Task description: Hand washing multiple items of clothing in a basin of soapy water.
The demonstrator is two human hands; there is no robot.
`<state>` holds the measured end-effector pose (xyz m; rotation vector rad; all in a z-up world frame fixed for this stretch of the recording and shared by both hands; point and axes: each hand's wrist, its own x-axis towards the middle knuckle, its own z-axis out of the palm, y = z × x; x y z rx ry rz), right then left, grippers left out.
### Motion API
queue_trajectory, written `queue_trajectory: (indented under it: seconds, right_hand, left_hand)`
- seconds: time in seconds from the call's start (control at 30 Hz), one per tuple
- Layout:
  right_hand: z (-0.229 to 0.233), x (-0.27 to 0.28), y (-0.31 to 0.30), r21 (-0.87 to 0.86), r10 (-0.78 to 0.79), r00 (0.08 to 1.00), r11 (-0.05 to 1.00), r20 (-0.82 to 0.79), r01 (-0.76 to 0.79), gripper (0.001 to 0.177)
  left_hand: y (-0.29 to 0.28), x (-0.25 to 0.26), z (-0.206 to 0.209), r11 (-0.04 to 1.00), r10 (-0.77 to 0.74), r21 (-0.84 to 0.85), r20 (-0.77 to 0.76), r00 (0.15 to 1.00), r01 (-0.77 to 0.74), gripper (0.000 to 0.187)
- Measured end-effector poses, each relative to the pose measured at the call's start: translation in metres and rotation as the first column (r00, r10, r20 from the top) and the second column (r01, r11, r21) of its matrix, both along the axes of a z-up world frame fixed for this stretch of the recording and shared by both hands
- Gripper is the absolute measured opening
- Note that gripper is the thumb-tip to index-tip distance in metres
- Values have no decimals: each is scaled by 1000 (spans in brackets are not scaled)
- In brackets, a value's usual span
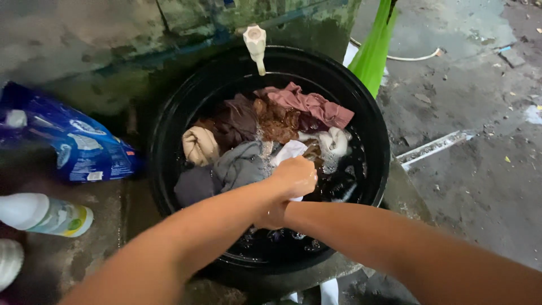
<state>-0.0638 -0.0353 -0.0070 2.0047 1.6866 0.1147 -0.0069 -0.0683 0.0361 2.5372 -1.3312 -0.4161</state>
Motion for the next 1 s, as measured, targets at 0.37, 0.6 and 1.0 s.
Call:
queue_trajectory:
  seconds: [0.37,0.6,1.0]
  right_hand:
    - [-3,16,-14,256,12,995,967,-97,14,30]
    - [-12,31,-15,413,25,987,910,-157,42,27]
    - [17,10,-81,617,0,958,766,-287,184,24]
  left_hand:
    - [-24,13,-17,993,54,94,114,992,-65,22]
    - [-25,16,-46,985,94,133,121,988,-110,24]
    - [10,114,-87,747,504,172,-776,380,-642,12]
